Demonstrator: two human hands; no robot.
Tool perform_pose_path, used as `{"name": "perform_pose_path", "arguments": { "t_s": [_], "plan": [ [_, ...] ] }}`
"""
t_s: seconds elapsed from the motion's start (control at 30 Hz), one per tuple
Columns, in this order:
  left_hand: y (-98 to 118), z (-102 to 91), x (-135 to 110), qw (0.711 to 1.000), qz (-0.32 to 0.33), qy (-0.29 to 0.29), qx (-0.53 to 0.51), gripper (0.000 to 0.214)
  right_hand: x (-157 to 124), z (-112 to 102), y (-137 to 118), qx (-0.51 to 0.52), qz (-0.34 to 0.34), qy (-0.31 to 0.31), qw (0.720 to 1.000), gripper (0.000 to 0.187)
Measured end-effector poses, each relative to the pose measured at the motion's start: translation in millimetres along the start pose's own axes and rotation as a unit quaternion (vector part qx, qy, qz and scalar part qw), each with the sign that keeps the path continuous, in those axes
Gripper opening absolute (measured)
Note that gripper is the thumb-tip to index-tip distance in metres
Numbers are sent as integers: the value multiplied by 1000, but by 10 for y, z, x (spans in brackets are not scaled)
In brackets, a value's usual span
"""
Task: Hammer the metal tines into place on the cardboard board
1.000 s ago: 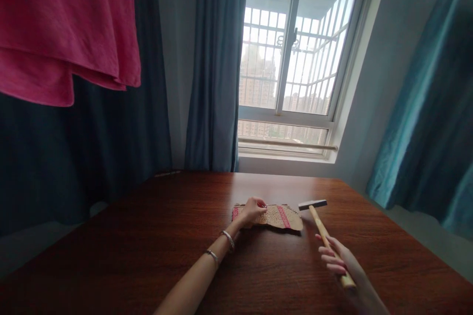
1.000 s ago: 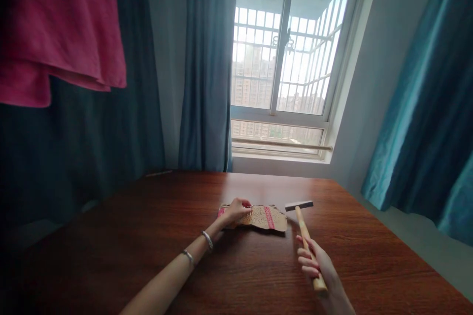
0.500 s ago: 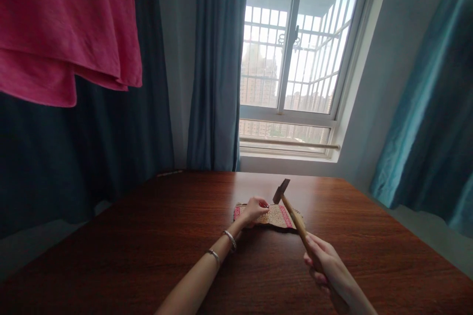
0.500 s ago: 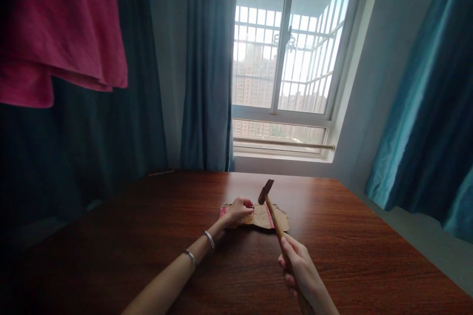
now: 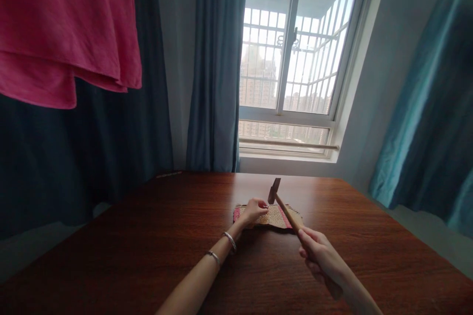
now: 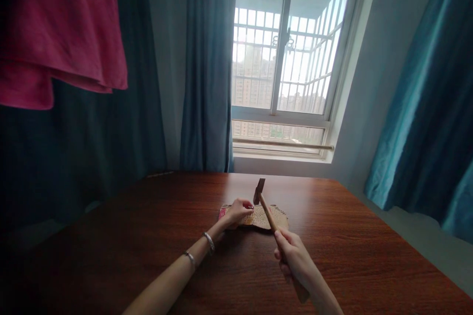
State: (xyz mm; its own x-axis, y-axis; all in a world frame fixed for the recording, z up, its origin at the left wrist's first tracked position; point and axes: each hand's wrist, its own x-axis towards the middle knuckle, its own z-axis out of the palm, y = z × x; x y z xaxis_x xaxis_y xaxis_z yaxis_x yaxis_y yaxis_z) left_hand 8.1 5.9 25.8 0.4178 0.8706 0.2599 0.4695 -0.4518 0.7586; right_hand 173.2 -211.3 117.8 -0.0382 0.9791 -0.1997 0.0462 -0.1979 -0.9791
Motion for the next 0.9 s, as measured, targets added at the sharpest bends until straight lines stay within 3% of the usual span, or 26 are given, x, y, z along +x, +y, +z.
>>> {"name": "perform_pose_path", "arguments": {
  "t_s": [0.33,0.9],
  "plan": [
    [23,10,2,1000,-7,-8,-5,24,-6,21,49,5,1,-13,1000,54],
    [14,29,3,1000,-15,-19,14,26,5,6,33,-35,-6,4,999,54]
  ]
}}
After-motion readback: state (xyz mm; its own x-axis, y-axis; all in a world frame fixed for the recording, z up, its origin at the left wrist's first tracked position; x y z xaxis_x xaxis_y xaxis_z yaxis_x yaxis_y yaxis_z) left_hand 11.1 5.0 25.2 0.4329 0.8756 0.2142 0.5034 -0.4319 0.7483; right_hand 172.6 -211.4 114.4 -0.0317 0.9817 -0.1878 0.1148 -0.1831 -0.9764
